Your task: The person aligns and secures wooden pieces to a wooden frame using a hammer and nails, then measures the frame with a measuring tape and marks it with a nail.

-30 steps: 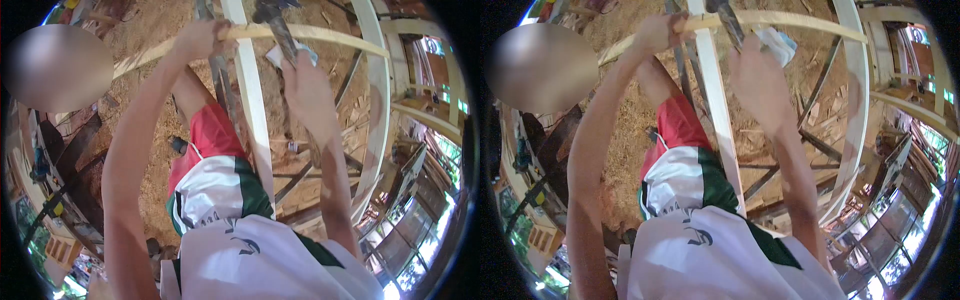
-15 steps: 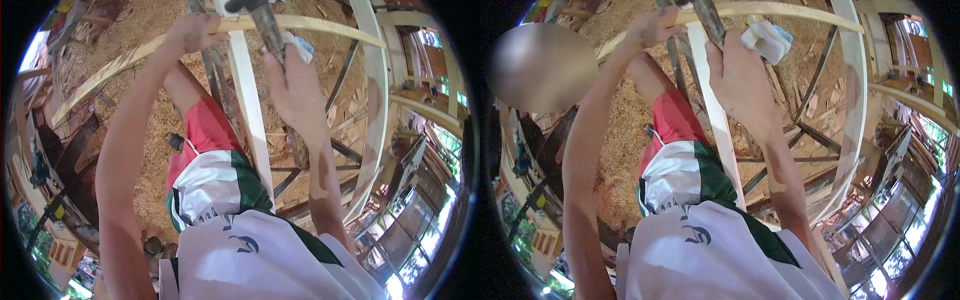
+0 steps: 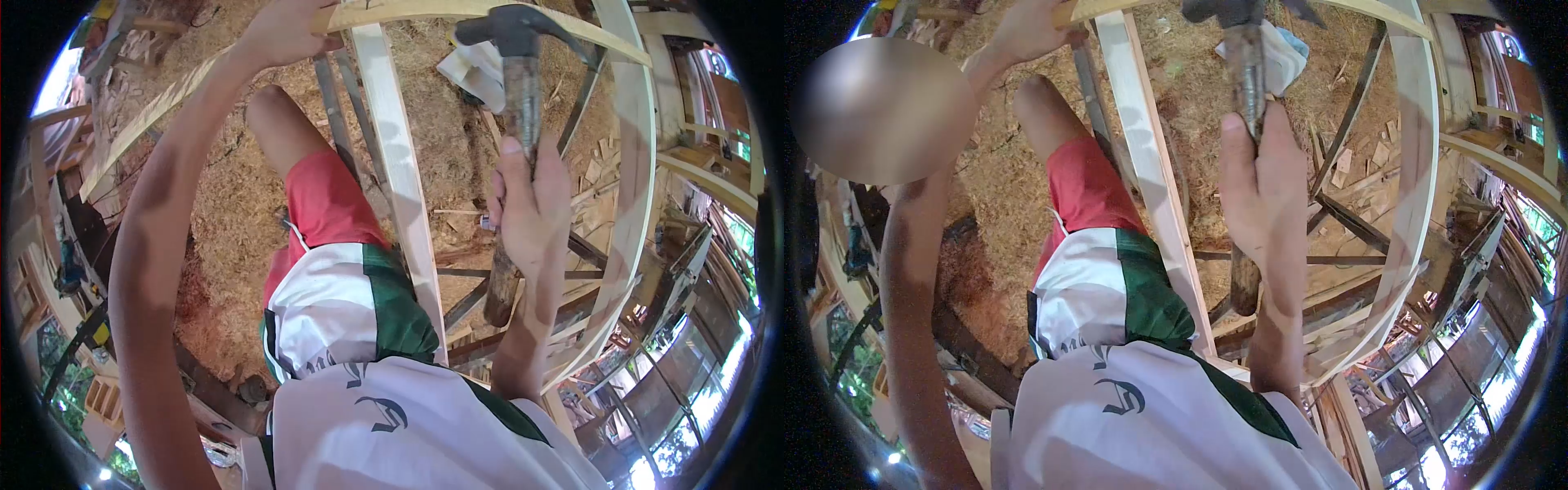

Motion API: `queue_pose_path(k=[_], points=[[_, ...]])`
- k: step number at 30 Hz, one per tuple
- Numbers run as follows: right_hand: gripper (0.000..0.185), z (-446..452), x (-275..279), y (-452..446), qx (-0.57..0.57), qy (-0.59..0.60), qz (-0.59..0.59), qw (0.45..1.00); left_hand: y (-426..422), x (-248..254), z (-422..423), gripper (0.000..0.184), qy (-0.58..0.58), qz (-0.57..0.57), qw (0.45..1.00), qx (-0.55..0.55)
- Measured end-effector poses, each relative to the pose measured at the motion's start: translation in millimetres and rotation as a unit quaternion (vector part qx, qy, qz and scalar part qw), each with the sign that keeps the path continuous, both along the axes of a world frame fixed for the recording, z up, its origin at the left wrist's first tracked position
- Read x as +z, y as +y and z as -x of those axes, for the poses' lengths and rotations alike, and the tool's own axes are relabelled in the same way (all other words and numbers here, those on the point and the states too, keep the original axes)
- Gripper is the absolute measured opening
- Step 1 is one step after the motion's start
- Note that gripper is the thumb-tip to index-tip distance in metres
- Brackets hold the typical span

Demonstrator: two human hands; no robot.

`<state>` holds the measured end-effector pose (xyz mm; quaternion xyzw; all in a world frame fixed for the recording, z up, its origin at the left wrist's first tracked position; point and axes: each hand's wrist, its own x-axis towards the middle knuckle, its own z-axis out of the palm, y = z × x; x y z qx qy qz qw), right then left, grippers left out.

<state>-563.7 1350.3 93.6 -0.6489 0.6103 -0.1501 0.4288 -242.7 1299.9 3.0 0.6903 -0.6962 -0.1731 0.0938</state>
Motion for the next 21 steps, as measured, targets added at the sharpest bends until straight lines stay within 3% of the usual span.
queue_pose_path(k=[4, 5, 7, 8, 10, 12, 14, 17, 21], points=[[0.026, -12, 9, -5, 0.057, 0.037, 0.040, 0.997, -6, -2, -6, 0.043, -0.077, 0.033, 0.995, -0.045], [0.026, -16, 10, -9, 0.114, 0.067, 0.215, 0.968, -8, 2, -4, 0.048, -0.084, -0.012, 0.996, -0.032], [0.026, -32, 30, -14, 0.172, 0.097, 0.382, 0.903, -8, 27, 11, 0.060, -0.094, -0.105, 0.990, -0.004], [0.024, -41, 51, -20, 0.128, 0.030, 0.301, 0.945, -7, 37, 16, 0.067, -0.099, -0.151, 0.984, 0.011], [0.022, -58, 57, -24, 0.085, -0.035, 0.216, 0.972, -7, 25, 8, 0.073, -0.101, -0.196, 0.975, 0.028], [0.025, -70, 14, -37, 0.121, -0.115, 0.350, 0.922, -9, -35, -16, 0.038, -0.065, 0.026, 0.998, 0.012], [0.033, -76, -28, -44, 0.196, 0.182, 0.223, 0.937, -4, -43, -18, 0.036, -0.062, 0.072, 0.995, 0.010], [0.029, -76, -4, -49, 0.149, 0.174, 0.175, 0.957, -9, -41, -17, 0.033, -0.080, 0.109, 0.991, 0.008], [0.021, -66, 54, -38, 0.071, -0.026, 0.309, 0.948, -12, -57, -19, 0.033, -0.066, 0.082, 0.994, -0.002]])
